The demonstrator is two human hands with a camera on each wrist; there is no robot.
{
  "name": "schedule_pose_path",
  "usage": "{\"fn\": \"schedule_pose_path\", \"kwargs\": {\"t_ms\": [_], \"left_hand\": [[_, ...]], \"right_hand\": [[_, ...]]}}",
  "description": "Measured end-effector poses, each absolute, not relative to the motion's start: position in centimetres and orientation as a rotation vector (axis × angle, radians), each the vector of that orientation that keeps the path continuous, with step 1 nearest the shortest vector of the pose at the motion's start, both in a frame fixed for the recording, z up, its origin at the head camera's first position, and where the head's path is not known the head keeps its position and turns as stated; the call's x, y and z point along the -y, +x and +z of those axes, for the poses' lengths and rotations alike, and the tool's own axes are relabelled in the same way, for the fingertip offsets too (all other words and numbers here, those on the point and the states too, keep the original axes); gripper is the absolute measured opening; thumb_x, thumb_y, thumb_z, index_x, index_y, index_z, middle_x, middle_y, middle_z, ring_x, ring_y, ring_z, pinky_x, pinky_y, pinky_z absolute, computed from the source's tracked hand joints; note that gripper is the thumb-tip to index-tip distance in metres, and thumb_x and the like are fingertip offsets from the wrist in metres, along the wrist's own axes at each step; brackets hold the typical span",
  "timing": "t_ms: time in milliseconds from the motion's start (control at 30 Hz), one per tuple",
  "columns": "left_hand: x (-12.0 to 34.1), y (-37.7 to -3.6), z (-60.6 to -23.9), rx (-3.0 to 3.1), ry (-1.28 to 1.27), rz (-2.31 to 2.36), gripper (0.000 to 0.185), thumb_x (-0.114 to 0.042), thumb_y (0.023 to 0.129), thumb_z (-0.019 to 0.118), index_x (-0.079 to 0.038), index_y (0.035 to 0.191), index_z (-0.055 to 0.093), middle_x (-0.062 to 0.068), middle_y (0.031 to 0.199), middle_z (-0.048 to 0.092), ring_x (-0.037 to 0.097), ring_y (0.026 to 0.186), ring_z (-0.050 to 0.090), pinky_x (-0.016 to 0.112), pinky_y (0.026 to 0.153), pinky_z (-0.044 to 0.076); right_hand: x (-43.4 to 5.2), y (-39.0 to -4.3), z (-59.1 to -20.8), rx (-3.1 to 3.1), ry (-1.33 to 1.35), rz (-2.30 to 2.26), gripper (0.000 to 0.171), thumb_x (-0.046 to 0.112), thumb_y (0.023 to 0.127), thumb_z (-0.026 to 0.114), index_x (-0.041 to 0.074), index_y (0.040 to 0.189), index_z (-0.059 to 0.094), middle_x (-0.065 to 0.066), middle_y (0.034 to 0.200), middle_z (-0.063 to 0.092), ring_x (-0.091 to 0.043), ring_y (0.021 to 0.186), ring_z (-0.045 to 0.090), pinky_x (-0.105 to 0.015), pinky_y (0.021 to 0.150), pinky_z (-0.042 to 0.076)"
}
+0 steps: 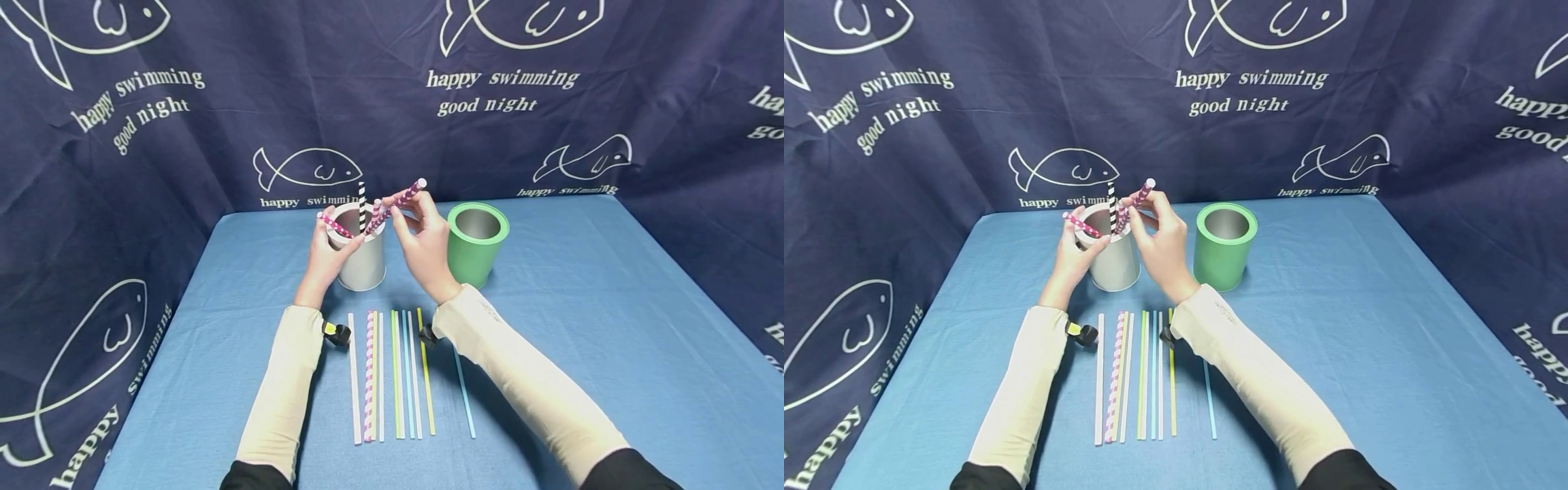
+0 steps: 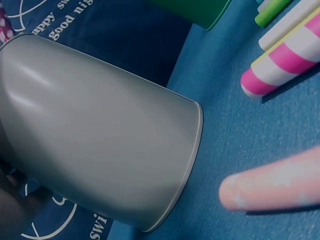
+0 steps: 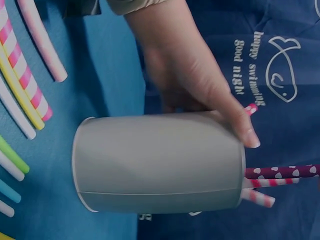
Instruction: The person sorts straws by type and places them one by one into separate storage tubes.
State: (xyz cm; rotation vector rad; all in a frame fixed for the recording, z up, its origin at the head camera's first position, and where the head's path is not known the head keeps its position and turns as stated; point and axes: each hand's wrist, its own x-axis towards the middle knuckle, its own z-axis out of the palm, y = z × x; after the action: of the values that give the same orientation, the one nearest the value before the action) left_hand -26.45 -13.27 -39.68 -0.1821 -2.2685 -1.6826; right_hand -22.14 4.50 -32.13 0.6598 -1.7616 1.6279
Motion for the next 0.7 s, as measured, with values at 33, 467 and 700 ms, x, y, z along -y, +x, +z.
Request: {"fn": "schedule_pose_path", "kwargs": {"t_ms": [33, 467, 700], "left_hand": [[13.3, -26.5, -39.7, 2.274, -0.175, -1.680, 0.081, -0.022, 0.080, 0.077, -0.010, 0.146, 0.034, 0.016, 0.149, 0.040, 0.029, 0.136, 0.040, 0.041, 0.117, 0.030], [13.4, -26.5, -39.8, 2.286, -0.178, -1.668, 0.080, -0.025, 0.079, 0.076, -0.011, 0.146, 0.034, 0.017, 0.149, 0.040, 0.031, 0.137, 0.039, 0.044, 0.116, 0.029], [13.4, -26.3, -39.7, 2.272, -0.189, -1.692, 0.083, -0.023, 0.079, 0.077, -0.008, 0.147, 0.032, 0.017, 0.148, 0.039, 0.030, 0.137, 0.039, 0.042, 0.117, 0.028]], "right_hand": [[-4.4, -22.3, -32.3, 1.773, 0.646, 1.629, 0.015, 0.000, 0.093, 0.058, -0.010, 0.105, 0.055, -0.024, 0.103, 0.069, -0.031, 0.103, 0.067, -0.028, 0.088, 0.057], [-3.2, -25.0, -33.8, 2.034, 0.418, 1.587, 0.017, 0.006, 0.094, 0.060, -0.003, 0.108, 0.058, -0.016, 0.104, 0.072, -0.026, 0.101, 0.070, -0.035, 0.086, 0.058], [-2.6, -26.0, -34.1, 2.138, 0.318, 1.573, 0.021, 0.011, 0.094, 0.062, -0.001, 0.110, 0.059, -0.015, 0.104, 0.073, -0.024, 0.102, 0.070, -0.034, 0.089, 0.057]]}}
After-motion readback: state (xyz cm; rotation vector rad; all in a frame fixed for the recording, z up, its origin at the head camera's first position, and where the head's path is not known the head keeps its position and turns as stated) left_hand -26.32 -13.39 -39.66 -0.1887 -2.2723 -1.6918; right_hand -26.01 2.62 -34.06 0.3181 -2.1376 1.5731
